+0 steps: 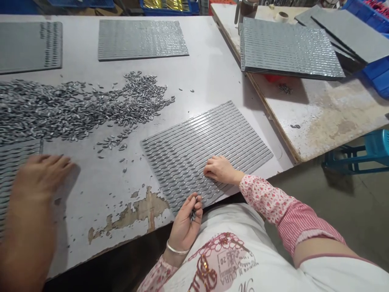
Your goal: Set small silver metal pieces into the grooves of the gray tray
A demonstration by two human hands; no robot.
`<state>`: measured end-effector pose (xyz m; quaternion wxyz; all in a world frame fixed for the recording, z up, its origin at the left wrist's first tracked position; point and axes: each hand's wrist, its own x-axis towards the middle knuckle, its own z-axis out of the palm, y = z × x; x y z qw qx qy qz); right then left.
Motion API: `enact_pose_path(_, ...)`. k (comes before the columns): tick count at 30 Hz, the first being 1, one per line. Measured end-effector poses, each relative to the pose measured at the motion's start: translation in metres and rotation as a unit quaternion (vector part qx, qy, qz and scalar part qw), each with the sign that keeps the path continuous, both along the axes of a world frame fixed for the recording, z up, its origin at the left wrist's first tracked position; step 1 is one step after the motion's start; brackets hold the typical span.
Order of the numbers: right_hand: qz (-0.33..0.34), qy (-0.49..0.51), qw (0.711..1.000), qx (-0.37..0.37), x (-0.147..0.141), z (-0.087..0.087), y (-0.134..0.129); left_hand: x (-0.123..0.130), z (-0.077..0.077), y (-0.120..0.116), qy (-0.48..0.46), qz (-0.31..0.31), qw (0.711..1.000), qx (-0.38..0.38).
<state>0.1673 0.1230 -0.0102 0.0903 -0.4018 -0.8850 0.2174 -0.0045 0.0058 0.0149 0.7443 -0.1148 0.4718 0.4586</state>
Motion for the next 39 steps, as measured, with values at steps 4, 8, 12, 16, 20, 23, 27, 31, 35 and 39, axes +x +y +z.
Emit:
enact_pose_path(4, 0.012, 0.052, 0.998, -0.043, 0.002, 0.006, 0.004, 0.002, 0.004, 0.004, 0.017, 0.008, 1.0, -0.002)
enact_pose_path(8, 0.039, 0.224, 0.959, -0.168, -0.003, 0.02, -0.016, 0.005, 0.005, 0.008, 0.011, 0.015, 1.0, 0.006)
enact_pose_path(12, 0.008, 0.285, 0.931, -0.227, -0.012, 0.029, -0.04, 0.009, 0.002, 0.008, -0.014, 0.006, 1.0, 0.022)
enact_pose_path(16, -0.072, 0.268, 0.944, -0.178, -0.011, 0.021, -0.037, 0.009, 0.004, 0.008, 0.0, -0.006, 1.0, 0.02)
enact_pose_path(20, -0.186, 0.174, 0.964, -0.078, -0.007, 0.007, -0.019, 0.005, 0.009, 0.009, 0.009, -0.029, 1.0, -0.002)
enact_pose_path(23, -0.195, 0.091, 0.975, -0.052, -0.009, 0.001, -0.013, 0.003, 0.009, 0.008, -0.005, -0.026, 1.0, 0.012)
enact_pose_path(27, -0.2, 0.037, 0.979, -0.007, -0.016, -0.003, -0.015, 0.004, 0.006, 0.005, -0.009, -0.019, 1.0, 0.015)
enact_pose_path(31, -0.198, 0.014, 0.98, 0.015, -0.016, -0.004, -0.015, 0.004, 0.005, 0.004, -0.004, -0.024, 1.0, 0.015)
enact_pose_path(35, -0.178, 0.006, 0.984, 0.004, -0.013, -0.003, -0.013, 0.006, 0.005, 0.006, -0.014, -0.019, 0.999, 0.038)
enact_pose_path(39, -0.173, 0.006, 0.985, -0.002, -0.013, -0.001, -0.012, 0.008, 0.004, 0.007, -0.019, -0.007, 0.999, 0.044)
